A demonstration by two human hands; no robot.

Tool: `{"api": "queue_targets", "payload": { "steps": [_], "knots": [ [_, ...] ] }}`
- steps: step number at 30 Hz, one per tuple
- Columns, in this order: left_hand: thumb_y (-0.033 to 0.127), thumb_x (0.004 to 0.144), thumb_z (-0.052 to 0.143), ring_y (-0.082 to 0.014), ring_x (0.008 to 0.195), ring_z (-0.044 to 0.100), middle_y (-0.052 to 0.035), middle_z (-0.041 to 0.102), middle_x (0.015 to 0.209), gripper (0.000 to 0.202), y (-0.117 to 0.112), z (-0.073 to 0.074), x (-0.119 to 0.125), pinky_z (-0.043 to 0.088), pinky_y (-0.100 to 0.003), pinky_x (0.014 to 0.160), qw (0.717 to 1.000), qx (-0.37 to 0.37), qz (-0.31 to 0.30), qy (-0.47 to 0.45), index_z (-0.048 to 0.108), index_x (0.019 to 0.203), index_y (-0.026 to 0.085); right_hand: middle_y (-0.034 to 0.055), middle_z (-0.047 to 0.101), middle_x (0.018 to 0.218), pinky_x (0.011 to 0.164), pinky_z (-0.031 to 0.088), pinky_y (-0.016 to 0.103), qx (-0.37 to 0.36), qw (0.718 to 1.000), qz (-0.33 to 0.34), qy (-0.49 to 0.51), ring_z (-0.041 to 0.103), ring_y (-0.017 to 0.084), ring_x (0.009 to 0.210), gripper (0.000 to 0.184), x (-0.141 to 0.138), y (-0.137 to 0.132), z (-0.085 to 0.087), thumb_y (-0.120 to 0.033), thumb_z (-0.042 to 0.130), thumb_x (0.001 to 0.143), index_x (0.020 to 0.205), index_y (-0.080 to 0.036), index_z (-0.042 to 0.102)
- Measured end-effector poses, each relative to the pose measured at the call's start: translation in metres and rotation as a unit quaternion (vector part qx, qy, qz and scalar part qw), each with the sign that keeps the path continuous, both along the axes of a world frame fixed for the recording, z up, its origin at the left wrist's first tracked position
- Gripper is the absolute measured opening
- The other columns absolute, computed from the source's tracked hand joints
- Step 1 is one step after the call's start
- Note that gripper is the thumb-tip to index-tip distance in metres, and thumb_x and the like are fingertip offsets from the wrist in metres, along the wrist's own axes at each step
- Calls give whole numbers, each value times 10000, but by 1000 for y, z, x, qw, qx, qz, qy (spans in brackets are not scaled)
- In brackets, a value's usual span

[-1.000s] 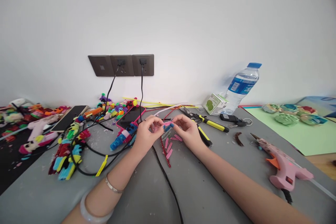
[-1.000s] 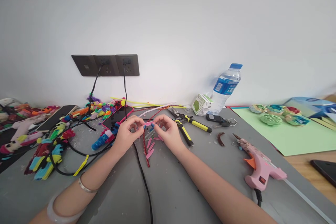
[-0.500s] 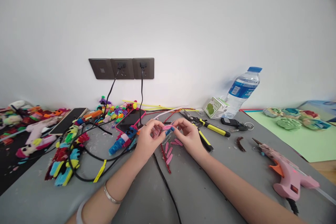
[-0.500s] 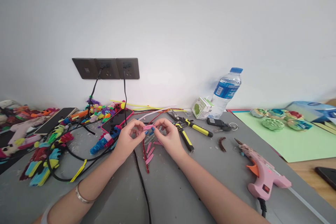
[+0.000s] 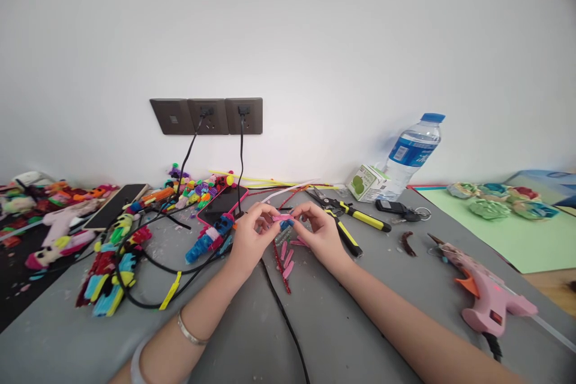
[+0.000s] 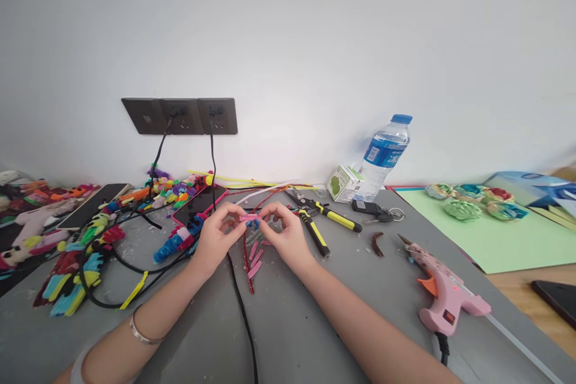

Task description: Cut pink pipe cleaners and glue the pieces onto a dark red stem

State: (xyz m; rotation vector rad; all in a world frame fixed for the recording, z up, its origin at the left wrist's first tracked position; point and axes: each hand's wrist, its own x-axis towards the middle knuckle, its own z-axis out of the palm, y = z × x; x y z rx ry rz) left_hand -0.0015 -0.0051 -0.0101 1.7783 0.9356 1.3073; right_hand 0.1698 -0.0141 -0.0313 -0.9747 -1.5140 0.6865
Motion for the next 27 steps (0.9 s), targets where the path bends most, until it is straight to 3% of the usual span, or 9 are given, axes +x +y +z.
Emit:
{"api": "queue_targets", "payload": {
  "steps": [10,27],
  "knots": [
    [166,775,599,-119,701,535,10,556,776,64,-1,-2,2,448,-228,635,997,-67,-12,-39,561,816,200,13,617,805,760,451,331,-3,1000,5,-5,570,187,781,25,-2,-2,2,-234,628,830,850,-235,612],
    [186,781,620,-118,699,518,12,556,775,69,1,-6,0,423,-234,663,997,-61,-8,-41,557,809,194,8,610,826,755,424,322,-12,1000,24,-11,563,181,798,60,-2,-2,1,-193,605,816,861,-230,590]
  ]
}}
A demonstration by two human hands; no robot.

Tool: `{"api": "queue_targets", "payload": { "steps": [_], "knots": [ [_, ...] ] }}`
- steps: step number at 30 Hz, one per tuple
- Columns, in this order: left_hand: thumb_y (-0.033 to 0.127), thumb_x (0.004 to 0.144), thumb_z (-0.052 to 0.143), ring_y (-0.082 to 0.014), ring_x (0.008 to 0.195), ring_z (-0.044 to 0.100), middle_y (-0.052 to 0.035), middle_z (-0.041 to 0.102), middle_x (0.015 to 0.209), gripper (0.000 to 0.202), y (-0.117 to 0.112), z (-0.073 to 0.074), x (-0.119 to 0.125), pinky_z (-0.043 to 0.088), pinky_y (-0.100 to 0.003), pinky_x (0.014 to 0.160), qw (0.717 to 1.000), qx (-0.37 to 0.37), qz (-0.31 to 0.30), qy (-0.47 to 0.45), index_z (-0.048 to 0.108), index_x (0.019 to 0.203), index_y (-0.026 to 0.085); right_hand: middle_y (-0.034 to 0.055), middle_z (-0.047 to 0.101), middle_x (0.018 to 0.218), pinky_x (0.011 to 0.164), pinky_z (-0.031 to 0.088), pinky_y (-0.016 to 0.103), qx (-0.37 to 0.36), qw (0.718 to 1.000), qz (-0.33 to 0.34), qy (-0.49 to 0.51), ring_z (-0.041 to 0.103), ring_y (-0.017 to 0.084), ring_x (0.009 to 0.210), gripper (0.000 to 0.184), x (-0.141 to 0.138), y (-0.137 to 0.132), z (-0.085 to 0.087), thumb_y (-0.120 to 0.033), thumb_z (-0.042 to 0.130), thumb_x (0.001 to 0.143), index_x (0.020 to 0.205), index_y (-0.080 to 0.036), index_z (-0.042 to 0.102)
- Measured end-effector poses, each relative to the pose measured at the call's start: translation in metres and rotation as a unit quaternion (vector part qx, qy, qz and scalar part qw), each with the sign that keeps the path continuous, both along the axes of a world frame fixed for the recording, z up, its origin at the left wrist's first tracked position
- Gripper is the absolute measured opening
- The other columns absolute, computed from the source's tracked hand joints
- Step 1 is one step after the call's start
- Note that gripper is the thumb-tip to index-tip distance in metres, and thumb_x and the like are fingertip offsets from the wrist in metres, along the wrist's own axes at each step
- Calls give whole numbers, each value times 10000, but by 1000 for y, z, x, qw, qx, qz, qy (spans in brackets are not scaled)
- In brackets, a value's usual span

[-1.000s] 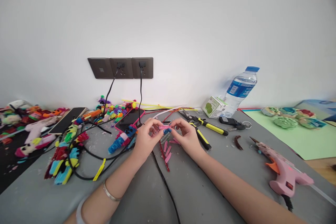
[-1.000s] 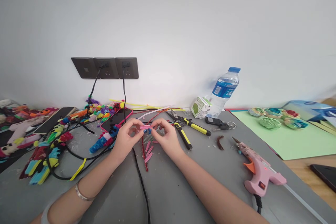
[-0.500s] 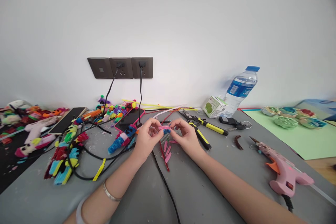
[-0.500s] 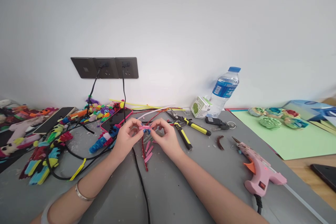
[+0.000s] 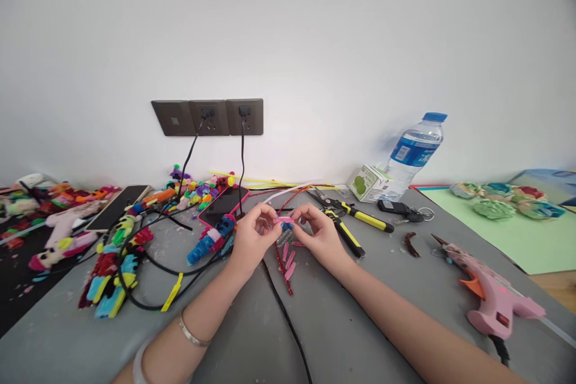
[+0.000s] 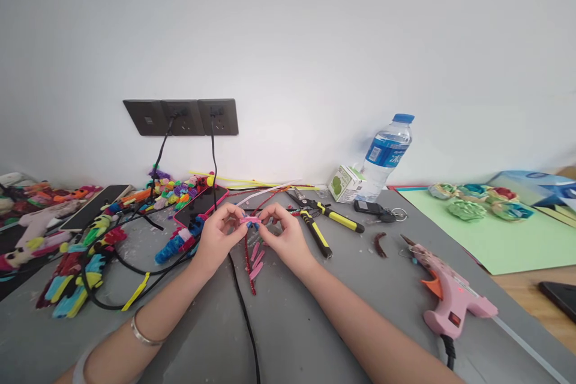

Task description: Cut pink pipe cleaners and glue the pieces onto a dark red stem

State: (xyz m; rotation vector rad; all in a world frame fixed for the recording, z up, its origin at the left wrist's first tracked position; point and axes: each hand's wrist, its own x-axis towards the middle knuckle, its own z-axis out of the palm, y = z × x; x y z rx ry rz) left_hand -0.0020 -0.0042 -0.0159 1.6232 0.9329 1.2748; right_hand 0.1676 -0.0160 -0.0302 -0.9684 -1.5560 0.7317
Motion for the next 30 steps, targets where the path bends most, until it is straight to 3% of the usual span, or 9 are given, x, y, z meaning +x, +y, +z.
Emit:
{"api": "queue_targets", "payload": {
  "steps": [14,30],
  "knots": [
    [198,772,602,-122,697,491,20,532,756,59,2,3,-2,406,-243,647,999,27,-2,31,546,791,196,12,591,847,725,415,319,5,1000,-6,4,525,176,778,65,-1,-1,1,-194,597,820,875,-227,590],
    [224,776,620,-111,648,502,7,550,786,72,4,3,-3,409,-233,562,999,-14,-11,31,566,811,190,23,618,875,753,435,321,-2,1000,-11,20,558,185,823,44,-1,-1,-2,-229,619,835,871,-230,593]
  ]
}}
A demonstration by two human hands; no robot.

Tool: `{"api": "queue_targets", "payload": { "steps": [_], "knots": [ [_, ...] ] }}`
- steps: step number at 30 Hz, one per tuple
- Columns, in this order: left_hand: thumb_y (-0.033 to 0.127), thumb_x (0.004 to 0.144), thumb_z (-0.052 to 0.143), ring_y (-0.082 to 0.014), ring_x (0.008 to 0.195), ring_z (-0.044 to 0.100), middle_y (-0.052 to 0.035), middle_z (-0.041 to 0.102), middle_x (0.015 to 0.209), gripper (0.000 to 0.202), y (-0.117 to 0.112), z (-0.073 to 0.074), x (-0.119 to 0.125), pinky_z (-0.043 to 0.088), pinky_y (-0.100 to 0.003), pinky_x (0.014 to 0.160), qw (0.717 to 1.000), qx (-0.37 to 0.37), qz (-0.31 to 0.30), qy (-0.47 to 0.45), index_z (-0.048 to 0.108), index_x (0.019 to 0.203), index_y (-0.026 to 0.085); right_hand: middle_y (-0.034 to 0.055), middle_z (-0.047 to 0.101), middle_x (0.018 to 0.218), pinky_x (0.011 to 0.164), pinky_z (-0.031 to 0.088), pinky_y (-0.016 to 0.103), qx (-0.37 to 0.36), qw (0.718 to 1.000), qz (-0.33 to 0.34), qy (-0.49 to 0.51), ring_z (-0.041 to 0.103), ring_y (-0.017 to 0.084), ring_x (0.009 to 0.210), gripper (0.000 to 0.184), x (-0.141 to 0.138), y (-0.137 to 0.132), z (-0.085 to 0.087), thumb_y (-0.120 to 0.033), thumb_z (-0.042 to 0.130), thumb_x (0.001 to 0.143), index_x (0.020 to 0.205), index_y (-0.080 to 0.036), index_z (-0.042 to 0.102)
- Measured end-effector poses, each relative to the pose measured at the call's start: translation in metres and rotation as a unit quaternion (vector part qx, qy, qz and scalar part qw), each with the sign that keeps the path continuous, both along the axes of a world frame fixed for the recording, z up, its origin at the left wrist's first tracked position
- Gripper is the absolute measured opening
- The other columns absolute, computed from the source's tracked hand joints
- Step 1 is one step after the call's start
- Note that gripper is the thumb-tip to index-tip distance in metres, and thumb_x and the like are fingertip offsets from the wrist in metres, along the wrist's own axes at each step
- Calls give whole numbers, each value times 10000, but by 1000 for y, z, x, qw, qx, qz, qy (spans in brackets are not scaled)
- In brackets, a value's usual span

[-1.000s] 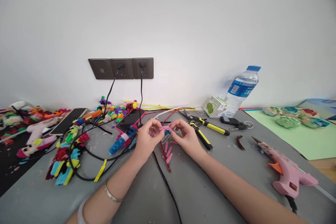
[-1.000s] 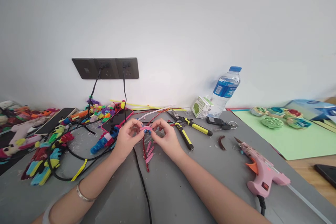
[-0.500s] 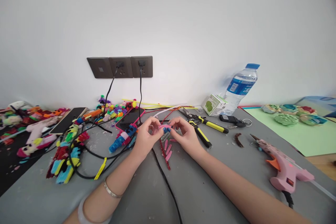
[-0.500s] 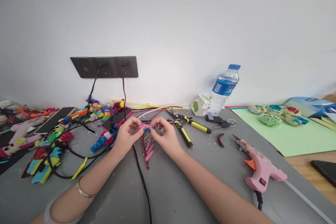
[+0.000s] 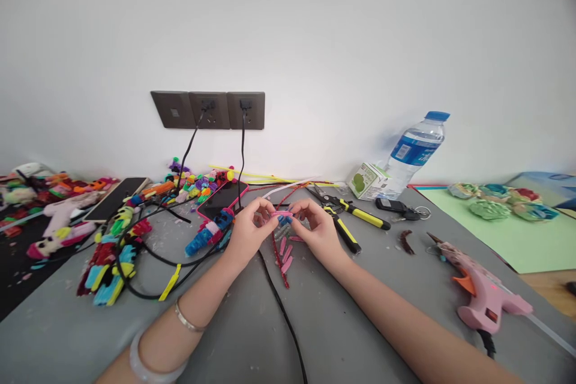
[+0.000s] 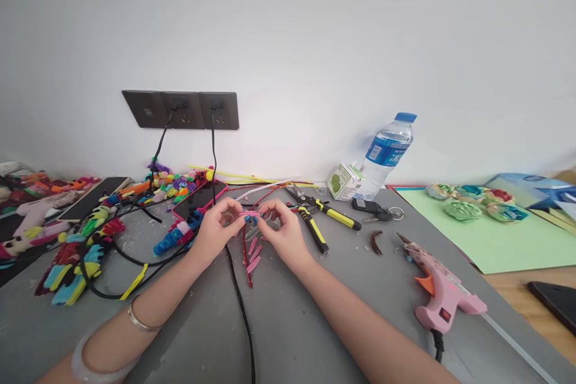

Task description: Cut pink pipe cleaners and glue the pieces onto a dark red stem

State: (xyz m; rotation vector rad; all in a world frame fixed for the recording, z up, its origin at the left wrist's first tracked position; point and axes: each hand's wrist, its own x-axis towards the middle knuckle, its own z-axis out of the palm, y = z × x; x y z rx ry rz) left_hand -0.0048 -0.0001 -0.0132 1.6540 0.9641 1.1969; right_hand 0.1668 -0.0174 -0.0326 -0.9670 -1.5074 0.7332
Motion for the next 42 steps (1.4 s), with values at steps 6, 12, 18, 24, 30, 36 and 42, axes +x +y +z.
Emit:
{"api": "queue_targets", "payload": {
  "steps": [6,12,18,24,30,36,42],
  "knots": [
    [221,783,616,-110,669,518,6,559,799,67,1,-2,-1,418,-224,567,1000,8,0,1,567,819,193,22,620,852,751,446,320,-9,1000,-8,0,557,182,802,57,0,1,0,-266,632,841,872,-225,609],
    [217,793,608,-112,678,528,-3,578,807,48,2,-2,-1,418,-219,565,1000,11,-1,11,579,816,187,26,622,840,739,447,322,-12,1000,-14,1,555,185,789,86,0,0,2,-302,644,846,861,-224,609],
    [211,783,609,-116,675,544,-5,589,805,47,0,1,0,434,-214,558,1000,14,10,14,595,821,187,28,616,837,755,458,327,-7,1000,-14,4,561,190,796,90,0,2,1,-315,634,852,860,-232,600],
    [223,785,614,-105,630,522,-2,586,802,48,-1,2,0,432,-219,539,1000,11,13,21,601,816,187,25,612,849,775,459,326,-6,1000,-6,10,568,190,819,47,1,2,-1,-270,621,850,858,-233,593],
    [202,776,613,-108,644,510,4,574,782,33,-1,2,0,439,-216,552,999,21,14,26,596,801,189,20,616,837,748,455,318,3,1000,-5,14,562,184,802,38,0,0,3,-220,624,821,842,-228,593],
    [200,771,611,-110,639,514,8,576,765,33,-1,3,-1,439,-219,560,999,27,19,27,592,797,191,26,638,838,749,459,321,-1,1000,-10,0,569,187,793,33,0,1,4,-236,629,820,848,-227,616],
    [188,757,604,-117,653,535,10,592,746,21,-2,4,-1,434,-224,587,998,46,26,35,594,775,194,23,638,833,749,458,320,-6,1000,-11,0,573,188,792,48,0,1,4,-270,633,823,845,-231,617]
  ]
}}
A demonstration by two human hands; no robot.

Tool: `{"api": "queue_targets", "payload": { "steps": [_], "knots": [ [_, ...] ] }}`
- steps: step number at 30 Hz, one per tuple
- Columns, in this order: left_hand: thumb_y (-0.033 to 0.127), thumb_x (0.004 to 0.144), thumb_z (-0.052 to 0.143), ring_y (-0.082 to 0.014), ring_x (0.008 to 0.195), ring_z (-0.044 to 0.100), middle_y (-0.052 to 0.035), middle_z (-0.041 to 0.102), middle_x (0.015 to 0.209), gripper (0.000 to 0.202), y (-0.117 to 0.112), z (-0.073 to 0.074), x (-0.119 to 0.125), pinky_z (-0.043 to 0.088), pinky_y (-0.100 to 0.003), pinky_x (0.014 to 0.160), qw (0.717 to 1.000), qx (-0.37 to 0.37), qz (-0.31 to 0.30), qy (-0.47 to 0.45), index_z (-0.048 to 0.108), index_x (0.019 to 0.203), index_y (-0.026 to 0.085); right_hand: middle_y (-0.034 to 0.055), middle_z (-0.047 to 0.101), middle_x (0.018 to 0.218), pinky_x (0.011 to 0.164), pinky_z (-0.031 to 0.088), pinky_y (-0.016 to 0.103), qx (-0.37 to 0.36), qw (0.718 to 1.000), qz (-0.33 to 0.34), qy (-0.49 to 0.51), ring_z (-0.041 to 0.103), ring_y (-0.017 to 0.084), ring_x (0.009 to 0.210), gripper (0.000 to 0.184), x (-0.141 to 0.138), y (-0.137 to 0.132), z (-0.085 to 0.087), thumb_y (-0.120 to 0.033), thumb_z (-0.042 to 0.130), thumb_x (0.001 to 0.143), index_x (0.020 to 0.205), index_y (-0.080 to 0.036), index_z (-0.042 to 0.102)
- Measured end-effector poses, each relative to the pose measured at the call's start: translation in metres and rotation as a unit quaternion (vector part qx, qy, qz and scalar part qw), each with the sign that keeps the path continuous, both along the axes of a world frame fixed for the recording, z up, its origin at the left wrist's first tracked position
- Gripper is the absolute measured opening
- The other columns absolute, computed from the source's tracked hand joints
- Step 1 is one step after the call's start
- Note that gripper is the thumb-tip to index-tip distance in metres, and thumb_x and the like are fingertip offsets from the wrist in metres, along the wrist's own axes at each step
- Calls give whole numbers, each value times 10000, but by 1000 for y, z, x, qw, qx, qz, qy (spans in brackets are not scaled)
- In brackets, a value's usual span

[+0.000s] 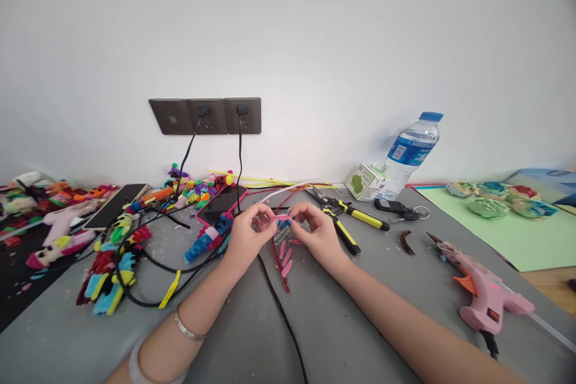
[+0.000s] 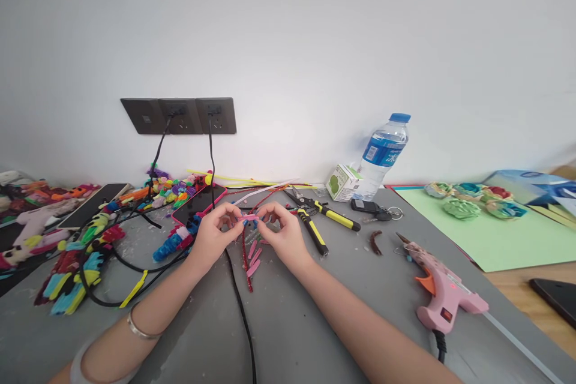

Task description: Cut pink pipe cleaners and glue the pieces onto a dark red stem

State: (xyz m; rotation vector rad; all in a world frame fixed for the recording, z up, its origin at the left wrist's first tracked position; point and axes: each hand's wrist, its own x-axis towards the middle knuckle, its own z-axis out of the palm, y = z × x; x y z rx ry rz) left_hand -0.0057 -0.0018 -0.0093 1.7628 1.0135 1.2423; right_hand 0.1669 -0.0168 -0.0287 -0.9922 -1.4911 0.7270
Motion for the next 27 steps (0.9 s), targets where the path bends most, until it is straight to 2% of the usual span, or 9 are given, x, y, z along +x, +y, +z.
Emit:
{"api": "queue_targets", "payload": {
  "steps": [13,19,27],
  "knots": [
    [184,762,595,-122,657,541,9,591,736,23,0,-1,0,416,-228,579,1000,21,3,13,577,762,199,42,683,913,784,485,335,-5,999,32,26,625,196,860,65,-1,-1,0,-276,644,850,847,-225,604],
    [178,761,595,-123,660,553,11,605,741,26,1,-2,0,418,-230,589,999,38,8,24,587,773,200,50,689,958,779,479,336,15,1000,15,11,626,201,885,68,-1,-2,0,-287,638,858,849,-230,603],
    [174,760,597,-118,648,548,13,606,748,32,0,-1,-1,410,-226,577,999,24,9,22,590,780,198,35,671,883,753,481,332,12,999,19,35,612,198,839,69,1,2,-3,-300,676,857,868,-237,649]
  ]
}}
